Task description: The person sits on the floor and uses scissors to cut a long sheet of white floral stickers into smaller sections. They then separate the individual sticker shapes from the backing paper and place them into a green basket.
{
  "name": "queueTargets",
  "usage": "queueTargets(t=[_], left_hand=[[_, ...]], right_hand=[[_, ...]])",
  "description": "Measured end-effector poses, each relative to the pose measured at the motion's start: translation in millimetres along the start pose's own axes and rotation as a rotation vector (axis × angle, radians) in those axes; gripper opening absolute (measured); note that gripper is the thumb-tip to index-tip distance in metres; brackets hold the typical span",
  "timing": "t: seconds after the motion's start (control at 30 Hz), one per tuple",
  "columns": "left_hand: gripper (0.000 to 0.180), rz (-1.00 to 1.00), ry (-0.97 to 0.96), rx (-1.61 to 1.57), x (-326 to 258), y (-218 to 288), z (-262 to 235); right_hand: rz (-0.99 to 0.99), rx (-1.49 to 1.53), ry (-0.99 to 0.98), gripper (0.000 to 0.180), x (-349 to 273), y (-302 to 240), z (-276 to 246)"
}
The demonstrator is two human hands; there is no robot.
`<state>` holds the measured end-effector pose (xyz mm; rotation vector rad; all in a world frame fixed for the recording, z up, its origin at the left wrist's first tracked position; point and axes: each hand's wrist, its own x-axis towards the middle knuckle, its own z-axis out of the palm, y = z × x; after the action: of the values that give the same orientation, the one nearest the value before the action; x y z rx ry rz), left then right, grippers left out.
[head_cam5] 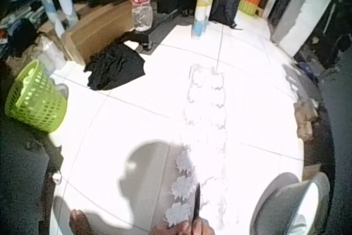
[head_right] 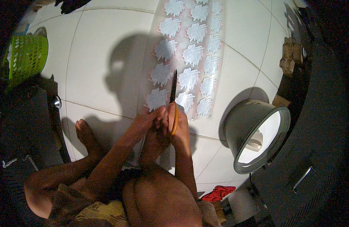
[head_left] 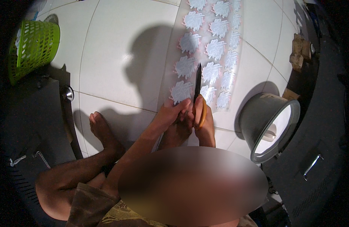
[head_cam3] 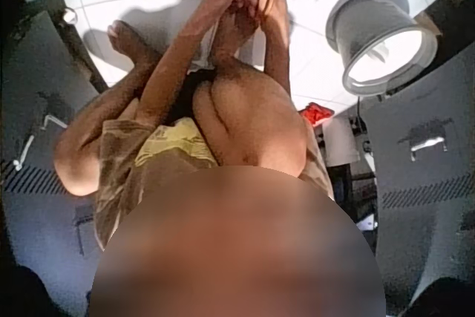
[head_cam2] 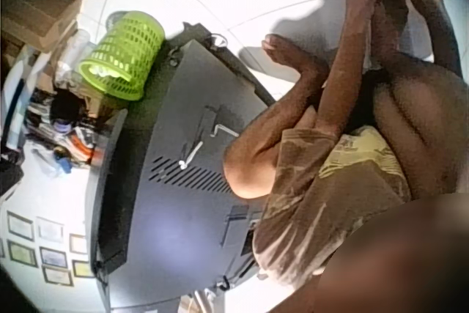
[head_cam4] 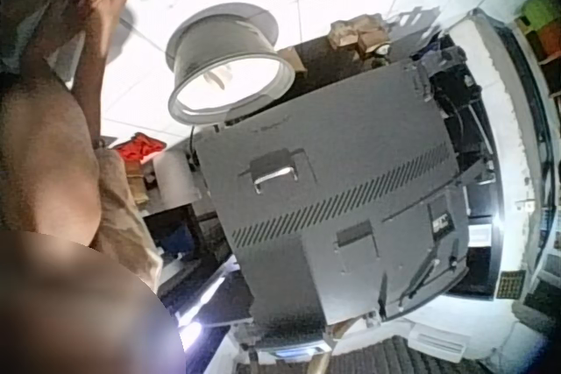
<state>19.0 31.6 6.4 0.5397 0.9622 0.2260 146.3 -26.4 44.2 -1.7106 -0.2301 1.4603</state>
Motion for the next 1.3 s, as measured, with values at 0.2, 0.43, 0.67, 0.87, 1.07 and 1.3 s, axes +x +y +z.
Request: queueTargets(t=[0.2,0.43,0.67,0.87,1.07,1.3], left_hand=[[0.024,-0.026,0.012,-0.038,-3,-2,0],[0.029,-0.061,0.027,-0.071,-8,3,0],[0.024,-0.081,0.033,-0.064,-12,7,2],[0.024,-0.122,0.056,-0.089,-16,13,4],[0.024,-0.110,0.048,-0.086,-19,16,4],[0.024,-0.121,0.022,-0.074,-17,11,-1]], right_hand=[[-0.040,-0.040,-0.038,0.052,13,0,-7],[-0.026,-0.144,-0.016,0.055,21,-14,-8],[-0.081,-0.158,-0.023,0.058,29,-28,-3],[-0.078,-0.127,0.003,0.057,37,-36,2],[-0.073,0.049,-0.006,0.053,48,-41,9],[-0.042,0.138,-0.009,0.057,60,-50,12]])
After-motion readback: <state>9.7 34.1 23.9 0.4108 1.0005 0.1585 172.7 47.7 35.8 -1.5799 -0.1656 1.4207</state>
